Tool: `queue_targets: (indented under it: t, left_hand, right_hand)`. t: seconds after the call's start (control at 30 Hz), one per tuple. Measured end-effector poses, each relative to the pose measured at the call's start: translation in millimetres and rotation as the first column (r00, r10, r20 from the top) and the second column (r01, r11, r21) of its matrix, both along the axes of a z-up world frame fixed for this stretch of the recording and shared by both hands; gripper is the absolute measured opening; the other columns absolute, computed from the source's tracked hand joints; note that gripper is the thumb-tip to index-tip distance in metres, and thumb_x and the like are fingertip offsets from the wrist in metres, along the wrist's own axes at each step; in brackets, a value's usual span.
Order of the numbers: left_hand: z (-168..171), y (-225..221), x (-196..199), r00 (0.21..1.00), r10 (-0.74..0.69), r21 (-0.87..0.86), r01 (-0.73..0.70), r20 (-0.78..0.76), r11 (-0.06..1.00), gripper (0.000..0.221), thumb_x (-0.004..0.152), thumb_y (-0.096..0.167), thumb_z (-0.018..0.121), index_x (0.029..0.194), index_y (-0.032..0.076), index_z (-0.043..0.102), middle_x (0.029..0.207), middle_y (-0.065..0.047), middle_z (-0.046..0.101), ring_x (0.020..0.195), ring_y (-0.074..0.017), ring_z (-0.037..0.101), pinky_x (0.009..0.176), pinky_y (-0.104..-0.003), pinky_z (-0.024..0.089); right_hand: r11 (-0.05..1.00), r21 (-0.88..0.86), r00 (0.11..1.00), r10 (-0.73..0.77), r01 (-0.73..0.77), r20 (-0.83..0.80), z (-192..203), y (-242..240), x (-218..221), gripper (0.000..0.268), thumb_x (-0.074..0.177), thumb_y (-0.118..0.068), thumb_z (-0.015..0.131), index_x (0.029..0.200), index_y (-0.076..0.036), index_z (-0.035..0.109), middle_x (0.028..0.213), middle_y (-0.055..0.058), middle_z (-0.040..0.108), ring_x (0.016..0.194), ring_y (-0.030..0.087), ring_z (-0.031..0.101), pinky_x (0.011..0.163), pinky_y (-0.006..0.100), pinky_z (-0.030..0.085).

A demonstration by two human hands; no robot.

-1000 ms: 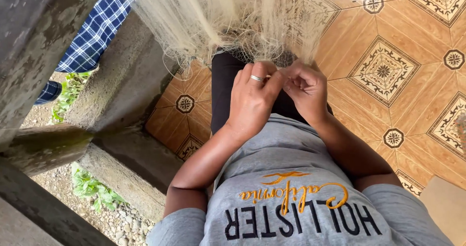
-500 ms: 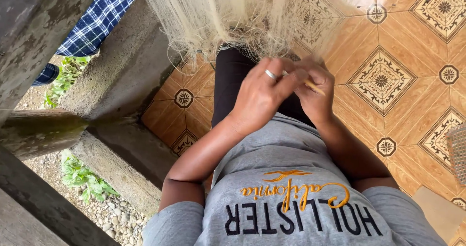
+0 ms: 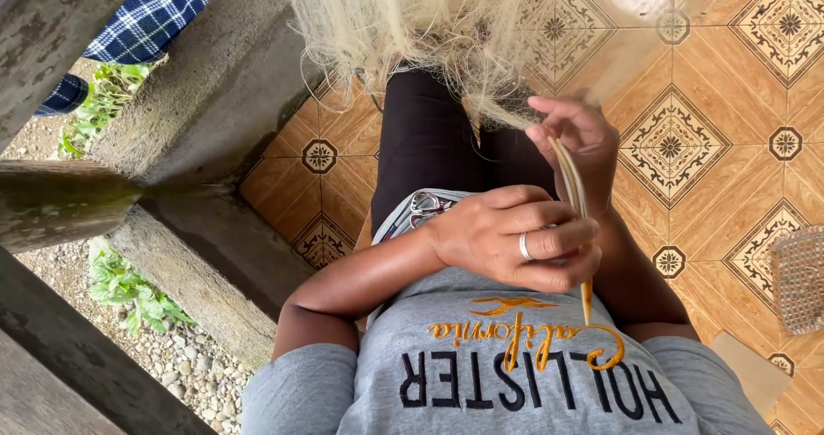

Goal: The person sits and repairs a fishing net using a wooden shuttle and scissors. They weave the net by passing the shuttle through the mesh, then cut excess thread with scissors, repeating the process across the net.

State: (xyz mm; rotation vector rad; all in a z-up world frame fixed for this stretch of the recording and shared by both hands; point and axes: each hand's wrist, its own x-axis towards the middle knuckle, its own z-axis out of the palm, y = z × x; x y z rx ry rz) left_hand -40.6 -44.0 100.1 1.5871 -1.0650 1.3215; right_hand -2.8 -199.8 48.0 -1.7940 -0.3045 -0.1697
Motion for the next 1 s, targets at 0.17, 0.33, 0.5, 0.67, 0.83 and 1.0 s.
queue_targets:
  t: [0.17,0.33,0.5,0.67,0.83,1.0]
  left_hand:
    - [-6,2,-7,0.994,-0.082,-0.027,0.081,-0.066,0.996,0.014,0.105,0.014,0.057,0.100,0.020,0.069,0.100,-0.005,0.072,0.088,-0.0215,0.069,0.084,-0.035,0.060]
    - [-31,10,-1,0.875,-0.391,-0.180,0.352,-0.284,0.919,0.021,0.109,0.023,0.049,0.113,0.010,0.065,0.109,-0.012,0.070,0.104,-0.0323,0.072,0.098,-0.049,0.061]
    - [-39,42,33,0.647,-0.488,-0.387,0.306,-0.586,0.870,0.015,0.108,0.017,0.049,0.113,0.006,0.059,0.096,-0.006,0.062,0.095,-0.0314,0.066,0.087,-0.051,0.056]
    - [1,58,36,0.535,-0.286,-0.173,0.253,-0.795,0.952,0.020,0.109,0.023,0.053,0.122,0.008,0.052,0.099,-0.014,0.055,0.089,-0.0406,0.063,0.080,-0.055,0.053]
    - [6,68,41,0.429,0.034,0.173,0.291,-0.903,0.941,0.043,0.097,0.033,0.072,0.124,0.008,0.049,0.086,-0.015,0.071,0.079,-0.0433,0.072,0.072,-0.059,0.057]
    - [3,76,56,0.370,0.224,0.344,0.300,-0.902,0.890,0.025,0.092,0.025,0.075,0.107,0.008,0.064,0.074,-0.017,0.073,0.072,-0.0446,0.073,0.066,-0.057,0.057]
  right_hand:
    - [1.000,-0.006,1.000,0.013,-0.013,-0.027,-4,-4,3,0.027,0.102,-0.017,0.075,0.121,0.001,0.072,0.087,0.008,0.059,0.078,0.010,0.050,0.082,0.031,0.053]
    - [0.996,-0.077,0.998,0.032,-0.035,-0.046,-15,-13,10,0.026,0.104,-0.019,0.071,0.118,0.003,0.072,0.091,0.010,0.061,0.082,0.009,0.051,0.084,0.033,0.054]
    - [0.999,0.031,0.999,0.035,-0.035,0.003,-10,-5,10,0.009,0.102,-0.003,0.072,0.108,0.004,0.075,0.078,0.007,0.055,0.076,0.006,0.047,0.077,0.025,0.049]
    - [0.998,0.029,0.998,0.058,-0.058,-0.008,-5,-5,8,0.009,0.102,-0.002,0.070,0.108,0.005,0.074,0.079,0.009,0.058,0.076,0.010,0.055,0.077,0.027,0.051]
    - [0.999,0.006,0.998,0.037,-0.037,-0.041,-6,-8,7,0.010,0.103,-0.004,0.074,0.105,0.005,0.072,0.079,0.008,0.058,0.074,0.007,0.051,0.076,0.027,0.051]
    - [0.995,-0.070,0.994,0.067,-0.073,-0.080,2,-5,4,0.009,0.102,-0.002,0.073,0.106,0.006,0.073,0.078,0.010,0.062,0.072,0.007,0.052,0.073,0.029,0.054]
